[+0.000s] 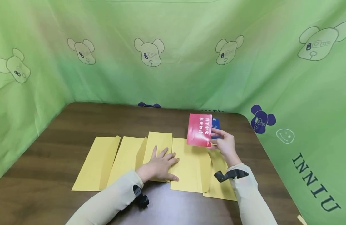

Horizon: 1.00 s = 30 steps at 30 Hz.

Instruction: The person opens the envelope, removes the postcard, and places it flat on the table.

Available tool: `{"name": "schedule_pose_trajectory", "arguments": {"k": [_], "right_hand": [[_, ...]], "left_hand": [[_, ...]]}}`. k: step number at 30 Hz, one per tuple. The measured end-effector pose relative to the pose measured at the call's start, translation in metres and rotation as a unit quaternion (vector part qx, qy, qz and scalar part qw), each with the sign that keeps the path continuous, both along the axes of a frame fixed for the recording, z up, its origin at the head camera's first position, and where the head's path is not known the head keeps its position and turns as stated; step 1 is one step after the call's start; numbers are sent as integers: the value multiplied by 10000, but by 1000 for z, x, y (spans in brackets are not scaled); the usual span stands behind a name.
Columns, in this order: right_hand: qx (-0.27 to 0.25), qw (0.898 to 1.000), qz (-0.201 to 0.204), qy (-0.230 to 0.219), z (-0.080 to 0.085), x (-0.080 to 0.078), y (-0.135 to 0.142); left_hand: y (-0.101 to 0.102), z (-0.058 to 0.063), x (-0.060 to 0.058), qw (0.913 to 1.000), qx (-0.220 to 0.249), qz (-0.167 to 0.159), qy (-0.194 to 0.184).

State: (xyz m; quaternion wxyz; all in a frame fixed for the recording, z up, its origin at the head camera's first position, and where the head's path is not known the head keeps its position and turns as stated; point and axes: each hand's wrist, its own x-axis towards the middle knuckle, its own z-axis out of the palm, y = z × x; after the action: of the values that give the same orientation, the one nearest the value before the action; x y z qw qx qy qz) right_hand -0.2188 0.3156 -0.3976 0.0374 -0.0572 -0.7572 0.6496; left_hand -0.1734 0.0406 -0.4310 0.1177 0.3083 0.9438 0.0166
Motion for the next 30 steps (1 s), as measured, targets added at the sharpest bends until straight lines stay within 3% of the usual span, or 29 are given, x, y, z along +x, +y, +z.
{"name": "schedule_pose_trajectory", "arguments": {"k": [17,24,30], "right_hand": [[-481,9985,-212,-153,-5,-45,-22],[-212,9992,-181,-293,-24,-70,-25],[-169,9984,-242,-490,-34,-79,-22]], "left_hand": [[-1,-1,0,9999,70,13,-130],[-5,-2,-1,9998,83,96,-173],[-2,-4,-2,9998,106,1,-183]]}}
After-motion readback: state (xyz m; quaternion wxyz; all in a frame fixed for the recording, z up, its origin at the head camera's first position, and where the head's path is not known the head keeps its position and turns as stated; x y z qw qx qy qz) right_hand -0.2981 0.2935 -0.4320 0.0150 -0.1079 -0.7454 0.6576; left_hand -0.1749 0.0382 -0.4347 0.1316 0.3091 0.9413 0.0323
